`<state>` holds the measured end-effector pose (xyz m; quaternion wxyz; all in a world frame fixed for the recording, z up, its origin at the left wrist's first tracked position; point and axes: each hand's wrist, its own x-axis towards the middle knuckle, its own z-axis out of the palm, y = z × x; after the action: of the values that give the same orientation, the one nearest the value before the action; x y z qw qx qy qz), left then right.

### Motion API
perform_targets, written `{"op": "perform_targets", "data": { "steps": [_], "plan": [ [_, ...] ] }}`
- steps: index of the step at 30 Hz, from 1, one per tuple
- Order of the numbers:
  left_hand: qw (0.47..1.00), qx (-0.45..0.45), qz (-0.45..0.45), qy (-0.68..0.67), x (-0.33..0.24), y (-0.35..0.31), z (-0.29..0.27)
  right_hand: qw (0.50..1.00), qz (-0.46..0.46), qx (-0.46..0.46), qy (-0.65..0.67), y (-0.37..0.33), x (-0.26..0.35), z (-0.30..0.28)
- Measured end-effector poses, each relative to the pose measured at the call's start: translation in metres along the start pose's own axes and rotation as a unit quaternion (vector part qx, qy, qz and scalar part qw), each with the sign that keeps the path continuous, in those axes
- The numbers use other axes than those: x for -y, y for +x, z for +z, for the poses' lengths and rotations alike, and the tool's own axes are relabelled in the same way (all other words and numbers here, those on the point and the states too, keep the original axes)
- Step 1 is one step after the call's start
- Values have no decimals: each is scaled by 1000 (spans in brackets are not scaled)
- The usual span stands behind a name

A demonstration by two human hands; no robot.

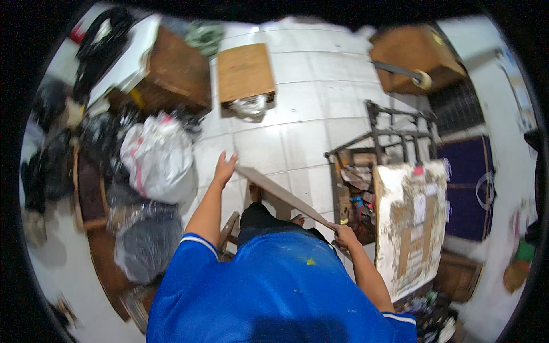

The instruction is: The person moves a large white board, places a wooden board on top, retrieves a white cushion from a black bag, and lays a white sheet over the boards. They then place a dark grid-patterned board on top and smooth the sheet.

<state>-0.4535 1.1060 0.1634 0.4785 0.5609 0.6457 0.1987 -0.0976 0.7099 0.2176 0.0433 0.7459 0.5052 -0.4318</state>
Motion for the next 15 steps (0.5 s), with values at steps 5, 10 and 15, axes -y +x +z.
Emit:
{"op": "perform_targets", "data": {
  "steps": [5, 10, 15],
  "plan": [
    [994, -45, 14, 99, 7, -5, 16, 984, -19, -175, 1, -4, 15, 12],
    [980, -23, 90, 176, -9, -5, 25, 939, -121, -323, -1, 57, 114, 8],
    [986, 40, 66, 146, -32, -6, 19, 973, -35, -228, 7, 112, 166, -11]
  ]
}}
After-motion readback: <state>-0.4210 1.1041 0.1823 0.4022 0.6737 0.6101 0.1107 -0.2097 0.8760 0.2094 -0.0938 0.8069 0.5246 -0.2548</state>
